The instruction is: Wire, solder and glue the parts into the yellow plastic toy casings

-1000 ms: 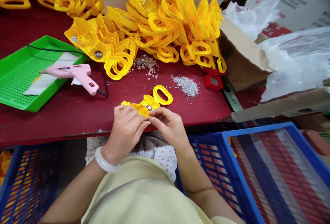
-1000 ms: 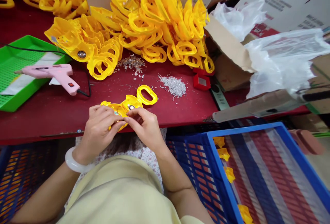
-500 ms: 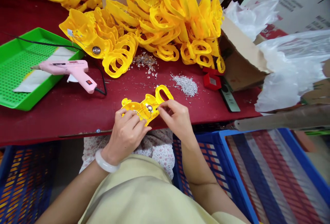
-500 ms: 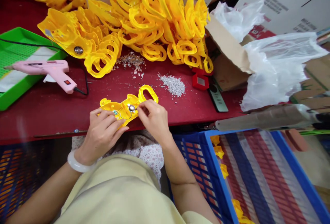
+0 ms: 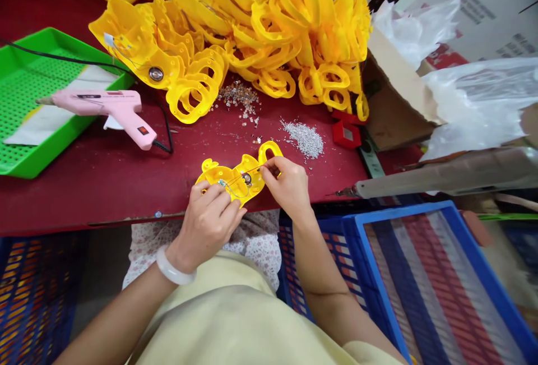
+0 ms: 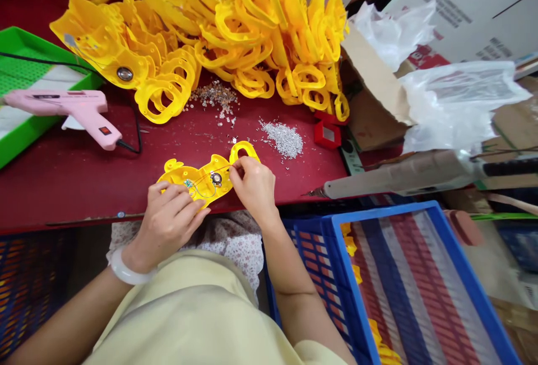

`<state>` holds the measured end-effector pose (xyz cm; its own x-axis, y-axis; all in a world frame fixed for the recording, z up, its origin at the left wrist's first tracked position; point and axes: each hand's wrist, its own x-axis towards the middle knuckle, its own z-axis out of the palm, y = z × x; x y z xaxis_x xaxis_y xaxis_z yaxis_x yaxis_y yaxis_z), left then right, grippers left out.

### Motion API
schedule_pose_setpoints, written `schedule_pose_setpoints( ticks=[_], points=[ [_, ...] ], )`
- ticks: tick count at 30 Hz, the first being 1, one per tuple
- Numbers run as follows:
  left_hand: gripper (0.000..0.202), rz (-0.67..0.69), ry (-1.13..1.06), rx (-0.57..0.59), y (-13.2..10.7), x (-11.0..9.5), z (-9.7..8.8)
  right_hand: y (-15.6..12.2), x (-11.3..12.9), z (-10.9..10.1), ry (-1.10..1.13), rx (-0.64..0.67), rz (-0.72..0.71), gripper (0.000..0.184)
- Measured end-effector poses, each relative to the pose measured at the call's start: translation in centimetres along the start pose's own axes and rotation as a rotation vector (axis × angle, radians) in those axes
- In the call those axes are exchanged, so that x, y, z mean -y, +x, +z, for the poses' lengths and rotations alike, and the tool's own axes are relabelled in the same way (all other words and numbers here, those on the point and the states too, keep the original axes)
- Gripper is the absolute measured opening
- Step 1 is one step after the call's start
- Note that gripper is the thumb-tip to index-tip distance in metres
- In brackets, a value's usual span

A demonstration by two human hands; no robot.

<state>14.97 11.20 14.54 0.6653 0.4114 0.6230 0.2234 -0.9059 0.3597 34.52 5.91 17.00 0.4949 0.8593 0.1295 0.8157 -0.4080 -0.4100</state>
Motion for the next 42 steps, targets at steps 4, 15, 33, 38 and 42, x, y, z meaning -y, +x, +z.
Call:
schedule_pose_setpoints(
  ticks=[4,15,33,38,42],
  points=[
    [0.011,0.012,-0.010,0.006,-0.1,0.2,0.2,-0.4,0.5,0.7,-0.150,-0.103,-0.096,0.017],
    [0.010,0.000,-0.033,-0.007,0.0,1.1,-0.2,-0.5,-0.9,-0.4,0.236,0.016,-0.202,0.014],
    [0.006,0.031,-0.062,0.063,0.4,1.4,-0.4,-1.2,-2.3,-1.6,-0.234,-0.100,-0.701,0.024],
    [0.004,0.026,-0.063,0.064,0.5,1.5,-0.6,-1.6,-2.0,-1.4,-0.263,-0.118,-0.666,0.025],
    [0.002,0.024,-0.066,0.062,0.5,1.5,-0.7,-1.8,-2.0,-1.0,-0.207,-0.128,-0.603,0.026]
  ],
)
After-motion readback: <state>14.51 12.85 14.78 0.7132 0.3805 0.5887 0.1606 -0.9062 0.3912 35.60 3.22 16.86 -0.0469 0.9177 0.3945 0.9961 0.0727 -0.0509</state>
